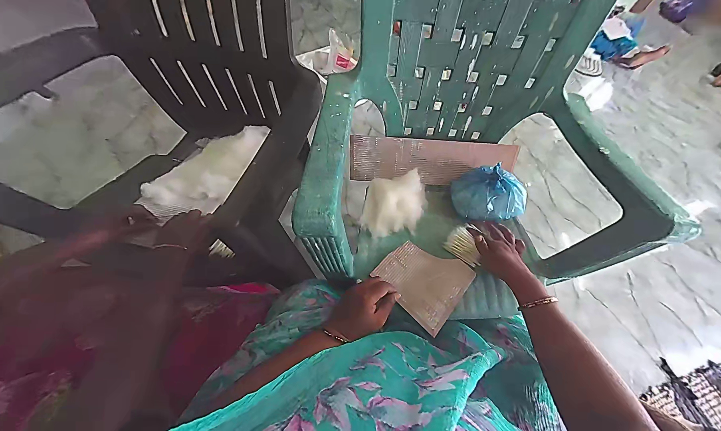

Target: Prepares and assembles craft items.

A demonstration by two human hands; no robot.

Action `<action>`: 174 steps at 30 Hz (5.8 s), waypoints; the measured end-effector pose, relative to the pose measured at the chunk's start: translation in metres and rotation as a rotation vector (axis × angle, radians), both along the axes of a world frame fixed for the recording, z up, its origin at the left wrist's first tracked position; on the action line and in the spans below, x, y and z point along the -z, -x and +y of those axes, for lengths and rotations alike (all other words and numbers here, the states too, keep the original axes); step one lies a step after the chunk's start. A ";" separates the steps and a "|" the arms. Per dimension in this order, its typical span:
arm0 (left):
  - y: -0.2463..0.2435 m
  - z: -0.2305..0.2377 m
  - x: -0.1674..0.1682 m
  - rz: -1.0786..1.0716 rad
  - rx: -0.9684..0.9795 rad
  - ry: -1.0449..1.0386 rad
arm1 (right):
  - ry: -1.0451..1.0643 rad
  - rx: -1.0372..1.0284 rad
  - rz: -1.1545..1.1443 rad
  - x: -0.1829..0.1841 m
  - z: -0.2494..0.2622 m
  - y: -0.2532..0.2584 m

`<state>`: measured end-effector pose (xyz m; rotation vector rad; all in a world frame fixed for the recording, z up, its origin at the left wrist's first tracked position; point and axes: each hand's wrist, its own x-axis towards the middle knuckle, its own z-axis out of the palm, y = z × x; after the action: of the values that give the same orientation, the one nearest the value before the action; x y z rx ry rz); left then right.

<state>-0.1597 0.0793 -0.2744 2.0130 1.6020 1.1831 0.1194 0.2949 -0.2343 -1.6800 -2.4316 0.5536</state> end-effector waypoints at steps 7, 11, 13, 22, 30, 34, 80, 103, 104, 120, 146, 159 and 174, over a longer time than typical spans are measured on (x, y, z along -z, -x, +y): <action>0.000 0.002 -0.003 -0.070 0.007 0.004 | -0.292 -0.085 0.228 -0.020 0.002 0.026; 0.000 0.003 0.000 -0.120 0.009 -0.045 | -0.442 -0.367 0.261 -0.020 0.008 0.072; 0.000 0.003 -0.001 -0.125 -0.001 -0.051 | -0.477 -0.517 0.223 -0.017 0.010 0.098; -0.001 0.002 -0.005 -0.135 -0.026 -0.029 | -0.504 -0.754 0.181 0.013 0.027 0.157; 0.000 0.003 -0.005 -0.173 -0.021 -0.026 | -0.305 -0.636 0.305 -0.004 0.016 0.116; -0.001 0.006 -0.004 -0.187 -0.077 -0.037 | -0.261 -0.428 0.431 -0.022 -0.014 0.095; -0.022 0.119 -0.074 -0.485 -0.458 0.399 | 0.454 0.290 1.308 -0.007 -0.093 0.069; -0.031 0.044 -0.082 -0.311 -0.162 0.513 | 0.229 -0.206 0.955 0.005 -0.106 0.066; -0.034 0.040 -0.083 -0.317 -0.143 0.546 | 0.230 -0.212 0.961 0.004 -0.108 0.067; -0.058 0.007 -0.100 -0.706 -0.315 0.438 | 0.560 -0.048 1.353 -0.013 -0.137 0.069; -0.051 0.011 -0.084 -0.597 -0.318 0.530 | 0.338 -0.142 0.964 -0.007 -0.118 0.066; -0.036 0.006 -0.067 -0.630 -0.300 0.606 | 0.395 -0.252 0.752 0.000 -0.115 0.072; -0.028 0.023 -0.074 -0.547 -0.152 0.796 | 0.542 -0.172 0.943 -0.005 -0.113 0.068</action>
<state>-0.1313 0.1018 -0.2007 0.9868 1.5858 0.8303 0.0516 0.1819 -0.2295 -0.9323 -1.7759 1.6774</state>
